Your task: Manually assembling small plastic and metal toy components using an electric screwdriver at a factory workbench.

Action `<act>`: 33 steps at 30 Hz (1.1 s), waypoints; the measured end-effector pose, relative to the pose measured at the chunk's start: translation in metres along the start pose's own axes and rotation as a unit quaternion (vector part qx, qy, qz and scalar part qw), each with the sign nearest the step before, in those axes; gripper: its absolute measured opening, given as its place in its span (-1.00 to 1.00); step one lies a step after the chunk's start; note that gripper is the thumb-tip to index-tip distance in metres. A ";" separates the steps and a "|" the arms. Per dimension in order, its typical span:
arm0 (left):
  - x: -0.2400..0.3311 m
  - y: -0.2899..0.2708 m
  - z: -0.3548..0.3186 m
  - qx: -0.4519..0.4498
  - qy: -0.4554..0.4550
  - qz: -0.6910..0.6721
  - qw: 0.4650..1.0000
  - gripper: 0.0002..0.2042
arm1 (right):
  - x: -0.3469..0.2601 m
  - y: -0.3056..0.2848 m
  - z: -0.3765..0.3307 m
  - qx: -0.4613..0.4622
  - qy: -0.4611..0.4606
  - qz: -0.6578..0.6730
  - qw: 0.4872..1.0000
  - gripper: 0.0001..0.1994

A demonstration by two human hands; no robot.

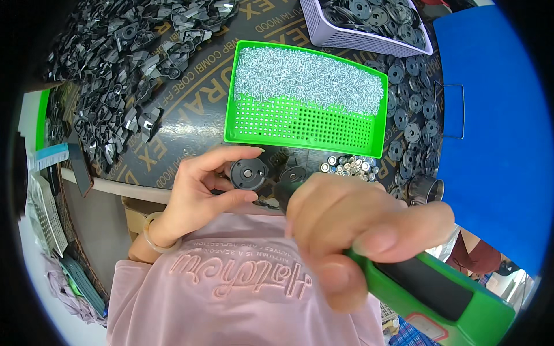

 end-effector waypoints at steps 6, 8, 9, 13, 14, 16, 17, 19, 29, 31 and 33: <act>0.003 0.005 -0.002 -0.018 -0.010 0.011 1.000 -0.46 | 0.004 0.001 -0.005 0.036 0.006 -0.018 0.999 -0.73; 0.004 0.005 -0.003 -0.015 -0.001 0.022 1.000 -0.46 | 0.004 0.003 -0.005 0.017 0.014 -0.015 1.000 -0.73; 0.005 0.005 -0.003 -0.014 -0.001 0.022 1.000 -0.46 | 0.005 0.003 -0.005 0.017 0.014 -0.014 1.000 -0.73; 0.005 0.006 -0.004 -0.007 -0.006 0.035 0.999 -0.47 | 0.001 0.004 -0.005 0.018 0.012 -0.010 1.000 -0.74; 0.005 0.008 -0.004 -0.011 -0.014 0.033 0.999 -0.48 | 0.000 0.002 -0.005 0.025 0.017 -0.017 0.999 -0.75; 0.005 0.009 -0.003 -0.014 -0.012 0.046 0.999 -0.48 | 0.001 0.003 -0.004 0.020 0.011 -0.027 0.999 -0.75; 0.005 0.010 -0.004 -0.013 -0.009 0.060 0.998 -0.48 | 0.002 0.004 -0.003 0.013 0.005 -0.035 0.999 -0.74; 0.004 0.010 -0.003 -0.012 -0.007 0.057 0.998 -0.48 | 0.003 0.005 -0.003 0.002 0.006 -0.029 1.000 -0.74; 0.003 0.008 0.002 -0.019 -0.028 0.078 0.996 -0.43 | 0.000 -0.006 -0.006 0.057 -0.014 -0.033 0.998 -0.72; -0.001 0.006 0.003 -0.009 -0.048 0.101 0.994 -0.44 | 0.000 -0.020 -0.001 0.031 -0.045 -0.060 0.997 -0.76; -0.001 0.001 0.001 0.026 -0.010 0.047 0.999 -0.48 | 0.008 -0.034 0.000 0.030 -0.070 -0.091 0.993 -0.74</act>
Point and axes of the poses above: each hand's wrist, its own z-axis towards the middle knuckle, its own y-axis out of the palm, x = y × z, the point moved 9 cm from there along z, towards the middle knuckle, and after that the axes turned 11 degrees about -y, right-handed, at the moved point
